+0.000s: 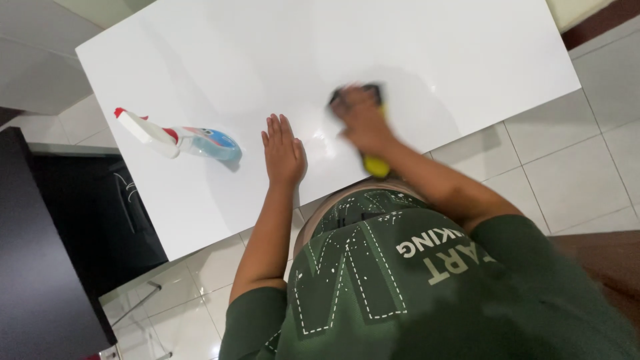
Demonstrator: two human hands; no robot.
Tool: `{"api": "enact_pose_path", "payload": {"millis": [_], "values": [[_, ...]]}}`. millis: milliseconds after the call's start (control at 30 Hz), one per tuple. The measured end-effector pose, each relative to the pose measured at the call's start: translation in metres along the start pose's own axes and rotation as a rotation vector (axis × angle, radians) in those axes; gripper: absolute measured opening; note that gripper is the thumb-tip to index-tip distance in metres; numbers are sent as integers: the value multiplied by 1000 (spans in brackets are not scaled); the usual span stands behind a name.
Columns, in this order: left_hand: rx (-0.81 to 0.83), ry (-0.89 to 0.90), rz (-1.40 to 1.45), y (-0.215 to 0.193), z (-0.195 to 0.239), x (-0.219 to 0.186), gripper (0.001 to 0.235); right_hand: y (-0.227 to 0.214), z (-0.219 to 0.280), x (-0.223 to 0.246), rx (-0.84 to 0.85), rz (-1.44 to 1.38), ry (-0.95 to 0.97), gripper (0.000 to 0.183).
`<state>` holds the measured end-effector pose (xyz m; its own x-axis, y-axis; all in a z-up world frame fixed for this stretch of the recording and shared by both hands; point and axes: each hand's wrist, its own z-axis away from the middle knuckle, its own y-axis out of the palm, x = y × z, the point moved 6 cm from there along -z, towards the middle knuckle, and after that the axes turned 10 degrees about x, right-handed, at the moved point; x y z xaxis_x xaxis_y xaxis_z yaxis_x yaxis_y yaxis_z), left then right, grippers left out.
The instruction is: The person cleans a table by spraying it with a spray bottle and wiping the top surface, edges, and side panels with a sponge.
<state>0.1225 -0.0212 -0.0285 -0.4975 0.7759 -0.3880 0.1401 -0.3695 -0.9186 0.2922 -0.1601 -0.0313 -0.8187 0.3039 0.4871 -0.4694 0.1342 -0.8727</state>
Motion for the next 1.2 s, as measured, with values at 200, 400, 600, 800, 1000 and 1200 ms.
{"api": "enact_pose_path", "payload": {"millis": [200, 400, 600, 800, 1000, 1200], "values": [[-155, 60, 190, -1, 8, 14, 62, 35, 12, 73, 315, -151, -433, 51], [-69, -54, 58, -1, 3, 12, 63, -41, 36, -146, -179, -827, -15, 42], [-18, -70, -17, -4, -4, 5, 65, -149, 106, -332, -383, 72, 435, 59], [-20, -89, -4, -4, -5, 6, 65, -107, -18, -296, -358, 254, 361, 77], [-92, -70, 55, -4, -3, 9, 68, -20, -104, -48, -149, 96, -169, 78], [-163, -70, 137, -1, 2, 18, 68, 17, -47, 76, -41, 76, -480, 48]]}}
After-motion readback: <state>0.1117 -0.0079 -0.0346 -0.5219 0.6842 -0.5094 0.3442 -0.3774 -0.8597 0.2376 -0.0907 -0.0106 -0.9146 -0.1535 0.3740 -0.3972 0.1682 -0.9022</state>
